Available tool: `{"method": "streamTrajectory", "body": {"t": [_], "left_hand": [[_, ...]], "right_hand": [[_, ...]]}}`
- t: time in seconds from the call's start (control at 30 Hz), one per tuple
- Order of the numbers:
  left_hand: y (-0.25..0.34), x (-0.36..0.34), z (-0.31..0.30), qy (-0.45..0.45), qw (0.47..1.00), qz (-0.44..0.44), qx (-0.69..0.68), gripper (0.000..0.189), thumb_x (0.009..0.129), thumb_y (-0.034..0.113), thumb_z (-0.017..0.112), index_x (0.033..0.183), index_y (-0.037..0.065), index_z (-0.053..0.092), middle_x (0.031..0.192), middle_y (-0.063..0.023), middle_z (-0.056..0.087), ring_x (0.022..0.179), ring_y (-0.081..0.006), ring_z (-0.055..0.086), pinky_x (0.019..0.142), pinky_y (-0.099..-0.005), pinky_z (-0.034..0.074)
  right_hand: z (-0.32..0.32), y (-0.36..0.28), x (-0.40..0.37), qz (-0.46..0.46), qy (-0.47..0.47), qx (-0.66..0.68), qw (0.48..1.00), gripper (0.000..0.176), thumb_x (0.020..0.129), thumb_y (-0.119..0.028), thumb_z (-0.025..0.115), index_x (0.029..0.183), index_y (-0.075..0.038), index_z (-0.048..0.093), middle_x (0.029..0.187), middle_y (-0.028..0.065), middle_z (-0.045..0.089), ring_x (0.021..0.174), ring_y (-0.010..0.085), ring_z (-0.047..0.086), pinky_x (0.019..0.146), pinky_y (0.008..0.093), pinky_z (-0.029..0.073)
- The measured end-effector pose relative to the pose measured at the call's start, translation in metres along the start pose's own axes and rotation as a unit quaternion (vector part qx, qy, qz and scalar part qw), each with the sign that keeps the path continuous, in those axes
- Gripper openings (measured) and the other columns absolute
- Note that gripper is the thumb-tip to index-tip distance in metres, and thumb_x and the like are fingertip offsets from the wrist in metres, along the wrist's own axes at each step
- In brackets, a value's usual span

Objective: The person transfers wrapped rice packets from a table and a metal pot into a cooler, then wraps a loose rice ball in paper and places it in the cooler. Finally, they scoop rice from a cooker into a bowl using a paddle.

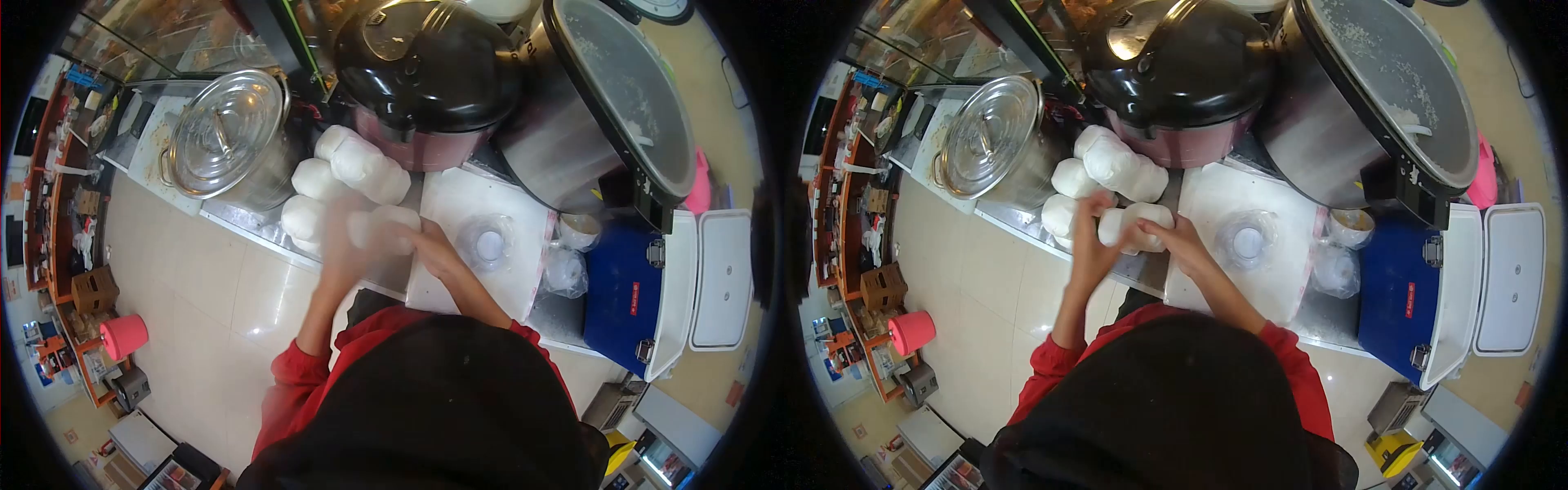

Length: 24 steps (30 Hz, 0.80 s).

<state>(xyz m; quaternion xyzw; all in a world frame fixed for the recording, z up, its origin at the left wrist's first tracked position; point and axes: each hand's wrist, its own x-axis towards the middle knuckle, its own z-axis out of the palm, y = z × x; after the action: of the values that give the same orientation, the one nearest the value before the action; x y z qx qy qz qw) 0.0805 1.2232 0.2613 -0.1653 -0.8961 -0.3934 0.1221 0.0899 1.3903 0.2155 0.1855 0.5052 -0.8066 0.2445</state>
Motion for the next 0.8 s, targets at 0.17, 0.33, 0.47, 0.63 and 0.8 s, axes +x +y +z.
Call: {"method": "streamTrajectory", "body": {"t": [0.17, 0.33, 0.47, 0.63, 0.8], "left_hand": [[-0.01, 0.069, 0.0, 0.015, 0.995, -0.037, 0.094, 0.071, 0.074, 0.035, 0.07, 0.124, -0.006, 0.04, 0.115, -0.0251, 0.048, 0.111, -0.0394, 0.042, 0.097, -0.0451, 0.031], [-0.052, 0.094, 0.001, -0.154, 0.966, -0.096, 0.185, 0.085, 0.059, 0.043, 0.08, 0.117, -0.009, 0.045, 0.114, -0.0252, 0.049, 0.108, -0.038, 0.046, 0.094, -0.0435, 0.036], [-0.066, 0.086, 0.004, -0.108, 0.971, -0.016, 0.214, 0.085, 0.058, 0.025, 0.082, 0.122, -0.006, 0.036, 0.119, -0.0227, 0.039, 0.115, -0.0374, 0.037, 0.098, -0.0427, 0.032], [0.028, 0.078, 0.001, -0.102, 0.948, -0.298, -0.043, 0.077, 0.072, 0.028, 0.074, 0.13, -0.001, 0.034, 0.119, -0.0166, 0.046, 0.106, -0.0247, 0.048, 0.094, -0.0334, 0.036], [0.149, 0.031, 0.046, -0.007, 0.794, -0.28, -0.54, 0.078, 0.074, 0.027, 0.07, 0.135, 0.002, 0.028, 0.122, -0.0165, 0.044, 0.114, -0.0248, 0.044, 0.092, -0.0461, 0.04]], "right_hand": [[-0.057, -0.032, -0.075, 0.015, -0.021, 0.053, 0.998, 0.05, 0.076, -0.01, 0.071, 0.118, 0.005, 0.05, 0.11, 0.0095, 0.059, 0.1, 0.0169, 0.056, 0.089, 0.0304, 0.044], [-0.106, -0.129, -0.253, -0.112, 0.116, -0.078, 0.984, 0.064, 0.064, -0.008, 0.077, 0.12, -0.001, 0.048, 0.115, 0.0093, 0.055, 0.107, 0.0164, 0.052, 0.094, 0.0299, 0.04], [-0.163, -0.199, -0.371, -0.204, 0.359, -0.161, 0.896, 0.077, 0.055, -0.018, 0.077, 0.122, 0.001, 0.045, 0.108, 0.0117, 0.057, 0.104, 0.022, 0.056, 0.09, 0.0324, 0.044], [-0.298, -0.243, -0.374, -0.082, 0.382, -0.328, 0.86, 0.062, 0.067, -0.018, 0.072, 0.121, -0.004, 0.047, 0.109, 0.0099, 0.055, 0.103, 0.0181, 0.052, 0.09, 0.0296, 0.041], [-0.391, -0.193, -0.296, 0.069, 0.228, -0.41, 0.88, 0.061, 0.069, -0.021, 0.071, 0.119, -0.001, 0.044, 0.109, 0.0158, 0.051, 0.106, 0.025, 0.048, 0.091, 0.0342, 0.039]]}}
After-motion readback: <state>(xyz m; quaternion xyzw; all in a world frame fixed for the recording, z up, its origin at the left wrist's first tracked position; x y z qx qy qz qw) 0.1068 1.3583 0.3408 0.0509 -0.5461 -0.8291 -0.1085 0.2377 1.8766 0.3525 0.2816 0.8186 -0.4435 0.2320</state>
